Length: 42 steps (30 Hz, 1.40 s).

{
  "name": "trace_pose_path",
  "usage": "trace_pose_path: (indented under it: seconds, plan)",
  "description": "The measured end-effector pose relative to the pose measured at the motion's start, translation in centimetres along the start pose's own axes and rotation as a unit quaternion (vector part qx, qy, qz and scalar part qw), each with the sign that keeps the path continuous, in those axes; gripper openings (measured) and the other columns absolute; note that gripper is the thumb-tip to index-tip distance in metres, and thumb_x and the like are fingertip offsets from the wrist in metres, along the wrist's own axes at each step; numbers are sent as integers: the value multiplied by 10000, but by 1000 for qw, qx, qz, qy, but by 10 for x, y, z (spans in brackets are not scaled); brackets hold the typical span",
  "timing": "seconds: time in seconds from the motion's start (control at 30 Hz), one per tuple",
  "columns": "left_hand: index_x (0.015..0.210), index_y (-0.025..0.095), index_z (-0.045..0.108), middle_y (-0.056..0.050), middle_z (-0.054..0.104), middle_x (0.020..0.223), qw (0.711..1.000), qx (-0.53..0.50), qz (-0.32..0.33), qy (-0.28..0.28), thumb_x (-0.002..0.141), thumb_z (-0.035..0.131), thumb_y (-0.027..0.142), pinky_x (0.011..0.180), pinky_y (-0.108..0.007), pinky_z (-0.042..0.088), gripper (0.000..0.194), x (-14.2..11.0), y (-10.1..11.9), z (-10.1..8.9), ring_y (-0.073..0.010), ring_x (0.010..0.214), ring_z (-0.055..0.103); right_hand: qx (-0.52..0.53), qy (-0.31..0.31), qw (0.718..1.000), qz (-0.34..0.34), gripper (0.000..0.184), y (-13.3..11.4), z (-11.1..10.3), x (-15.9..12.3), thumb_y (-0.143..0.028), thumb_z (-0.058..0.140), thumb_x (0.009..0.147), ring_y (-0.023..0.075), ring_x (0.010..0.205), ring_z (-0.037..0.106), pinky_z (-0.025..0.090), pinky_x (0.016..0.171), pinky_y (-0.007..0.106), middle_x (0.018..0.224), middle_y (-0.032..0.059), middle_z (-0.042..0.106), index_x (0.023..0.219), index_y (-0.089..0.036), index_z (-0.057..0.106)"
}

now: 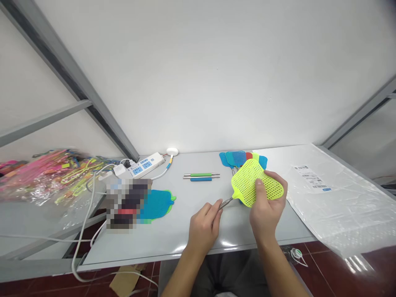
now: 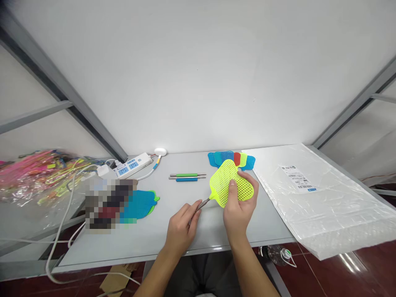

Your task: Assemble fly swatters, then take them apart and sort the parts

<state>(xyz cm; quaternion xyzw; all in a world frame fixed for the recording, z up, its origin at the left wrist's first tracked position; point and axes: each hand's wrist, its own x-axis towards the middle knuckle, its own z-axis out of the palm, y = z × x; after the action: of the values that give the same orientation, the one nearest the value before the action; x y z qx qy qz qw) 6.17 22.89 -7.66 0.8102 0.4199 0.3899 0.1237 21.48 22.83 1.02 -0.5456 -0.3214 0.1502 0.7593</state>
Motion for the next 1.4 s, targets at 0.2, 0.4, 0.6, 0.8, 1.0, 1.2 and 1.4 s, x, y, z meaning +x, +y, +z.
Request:
trace_pose_path:
  seconds: [0.2, 0.4, 0.6, 0.8, 1.0, 1.2, 1.4]
  plan:
    - [1273, 182, 569, -32, 607, 798, 999, -3, 10, 39, 952, 480, 152, 604, -228, 458, 335, -1, 0, 2, -129, 652, 555, -3, -68, 997, 29, 343, -2, 0, 1, -331, 636, 851, 242, 995, 614, 506, 835, 433, 1094, 73, 589, 1161, -267, 505]
    - [1245, 187, 585, -41, 614, 793, 999, -19, -25, 40, 955, 459, 176, 604, -239, 459, 316, -2, 5, -7, -146, 658, 569, 0, -102, 993, 53, 384, -6, 4, -1, -325, 624, 850, 212, 898, 621, 551, 704, 363, 1104, 62, 570, 1204, -286, 484]
    - [1144, 214, 622, -55, 652, 942, 975, -147, -145, -79, 994, 394, 270, 771, -279, 473, 279, 1, 18, -55, -181, 863, 602, 49, -293, 948, 116, 639, -9, -5, -6, -357, 656, 829, 211, 906, 623, 568, 645, 329, 1195, 71, 551, 1388, -353, 348]
    - [902, 204, 639, 1, 612, 744, 937, -195, -225, -184, 1002, 361, 381, 655, -251, 424, 344, -3, 14, -94, -159, 702, 545, -96, -404, 906, -75, 882, -1, -24, 15, -319, 836, 638, 316, 1440, 196, 263, 1122, 546, 1566, 35, 231, 1403, -378, 402]
    - [885, 209, 633, -17, 655, 875, 951, -177, -170, -186, 1006, 369, 345, 766, -262, 415, 320, -6, 20, -96, -169, 832, 584, -66, -417, 892, -158, 163, 1, -31, 38, -192, 744, 750, 224, 982, 643, 247, 1128, 537, 877, -16, 684, 864, -274, 663]
    - [943, 208, 608, -27, 621, 834, 981, -73, -94, -156, 1003, 373, 266, 692, -267, 405, 249, -7, 25, -95, -164, 761, 569, -47, -396, 911, -108, 98, 0, -34, 38, -210, 780, 702, 184, 705, 604, 480, 934, 505, 697, -24, 645, 713, -252, 693]
    - [964, 205, 617, -35, 609, 793, 990, 6, -47, -133, 992, 375, 230, 640, -265, 410, 245, -2, 23, -97, -166, 703, 575, -45, -356, 929, -91, 108, 5, -37, 34, -224, 791, 685, 195, 707, 596, 507, 818, 456, 692, -7, 634, 698, -239, 685]
